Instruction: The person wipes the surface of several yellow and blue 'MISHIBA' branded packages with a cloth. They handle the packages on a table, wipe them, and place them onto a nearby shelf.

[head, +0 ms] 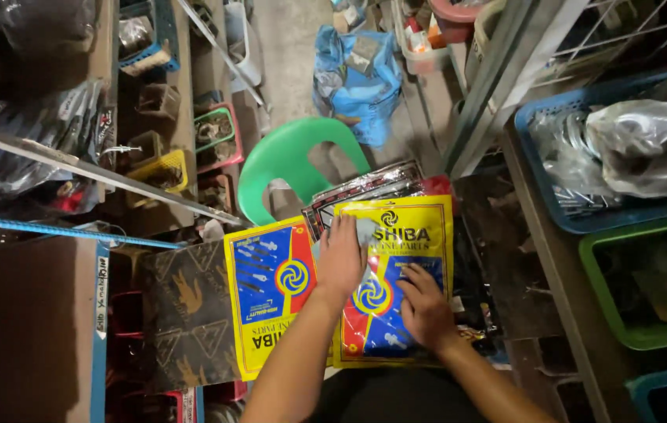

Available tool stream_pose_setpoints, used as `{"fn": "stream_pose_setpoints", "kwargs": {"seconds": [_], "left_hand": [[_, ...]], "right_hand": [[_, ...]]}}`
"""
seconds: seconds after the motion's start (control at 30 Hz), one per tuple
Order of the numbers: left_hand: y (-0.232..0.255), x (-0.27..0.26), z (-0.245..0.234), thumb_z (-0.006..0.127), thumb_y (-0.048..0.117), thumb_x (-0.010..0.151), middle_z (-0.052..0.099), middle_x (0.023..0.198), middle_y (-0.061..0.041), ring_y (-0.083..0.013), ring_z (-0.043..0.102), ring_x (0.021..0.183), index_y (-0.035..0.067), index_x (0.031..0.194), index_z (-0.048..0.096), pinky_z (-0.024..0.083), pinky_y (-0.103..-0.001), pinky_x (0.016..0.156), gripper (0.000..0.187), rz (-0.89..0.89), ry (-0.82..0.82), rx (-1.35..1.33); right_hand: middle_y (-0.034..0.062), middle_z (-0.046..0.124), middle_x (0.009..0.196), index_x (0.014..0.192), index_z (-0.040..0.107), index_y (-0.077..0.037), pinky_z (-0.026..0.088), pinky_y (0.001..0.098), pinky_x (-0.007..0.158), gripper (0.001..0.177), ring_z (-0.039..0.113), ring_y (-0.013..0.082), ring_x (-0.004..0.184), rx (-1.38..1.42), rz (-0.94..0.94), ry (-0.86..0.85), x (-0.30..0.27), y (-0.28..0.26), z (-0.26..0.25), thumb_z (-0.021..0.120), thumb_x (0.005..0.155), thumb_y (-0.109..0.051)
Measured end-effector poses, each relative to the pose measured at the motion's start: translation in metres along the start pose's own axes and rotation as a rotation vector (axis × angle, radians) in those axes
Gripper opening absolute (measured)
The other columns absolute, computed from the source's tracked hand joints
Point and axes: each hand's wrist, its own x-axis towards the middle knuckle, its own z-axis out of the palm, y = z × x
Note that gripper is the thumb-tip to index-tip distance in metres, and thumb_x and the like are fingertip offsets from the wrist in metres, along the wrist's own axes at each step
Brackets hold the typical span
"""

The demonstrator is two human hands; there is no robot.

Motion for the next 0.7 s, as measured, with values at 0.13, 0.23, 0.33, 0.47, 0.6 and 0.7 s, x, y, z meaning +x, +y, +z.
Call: {"fn": "stream_pose_setpoints", "kwargs": {"seconds": [0.13,0.23,0.33,0.47,0.6,0.7], "left_hand": [[0.01,-0.006,0.006,0.05,0.035,0.101,0.037,0.162,-0.017,-0.0331,0.029,0.154,0.006,0.158,0.031,0.028,-0.055,0.122,0.067,-0.072,0.011,-0.069],[0.02,-0.039,0.015,0.052,0.036,0.101,0.037,0.161,-0.023,-0.0395,0.029,0.153,0.002,0.157,0.034,0.026,-0.059,0.121,0.068,0.016,0.023,-0.022],[0.031,-0.081,0.018,0.067,0.031,0.082,0.035,0.158,-0.032,-0.0478,0.027,0.15,-0.011,0.152,0.03,0.023,-0.055,0.12,0.089,0.165,0.158,-0.132],[0.032,-0.123,0.048,0.055,0.013,0.081,0.042,0.149,-0.027,-0.0442,0.042,0.132,-0.005,0.144,0.043,0.031,-0.056,0.112,0.067,0.373,0.074,-0.043],[0.046,-0.098,-0.006,0.053,0.011,0.088,0.048,0.146,-0.029,-0.0463,0.046,0.134,-0.004,0.142,0.051,0.04,-0.054,0.104,0.056,0.447,0.032,-0.06],[0.025,-0.049,0.009,0.059,0.024,0.094,0.045,0.148,-0.025,-0.0472,0.045,0.137,0.017,0.155,0.043,0.041,-0.06,0.104,0.063,0.184,0.069,0.057]], "right_hand": [[0.0149,0.068,0.126,0.105,0.074,-0.006,0.052,0.0466,0.106,0.026,0.063,0.0388,0.126,0.013,-0.001,0.015,0.003,0.0,-0.002,0.066,0.081,-0.001],[0.015,0.069,0.126,0.105,0.074,-0.005,0.052,0.0471,0.105,0.023,0.063,0.0387,0.126,0.042,0.005,0.032,0.008,-0.003,-0.008,0.066,0.084,-0.002],[0.016,0.066,0.129,0.106,0.069,-0.001,0.05,0.0432,0.105,0.029,0.059,0.0374,0.128,0.087,0.127,-0.058,0.013,-0.012,-0.013,0.065,0.077,-0.001],[0.0141,0.068,0.125,0.104,0.069,-0.001,0.053,0.0395,0.099,0.029,0.064,0.0344,0.12,0.095,0.15,0.009,0.016,-0.01,-0.012,0.066,0.075,0.002],[0.0114,0.061,0.132,0.108,0.072,-0.014,0.042,0.0469,0.1,0.038,0.057,0.0316,0.117,-0.407,0.137,0.07,0.021,-0.002,-0.02,0.07,0.07,-0.013],[0.0049,0.062,0.144,0.122,0.069,-0.028,0.038,0.0573,0.112,0.037,0.056,0.0293,0.135,-0.591,0.111,0.166,-0.002,0.038,0.002,0.064,0.086,-0.027]]}}
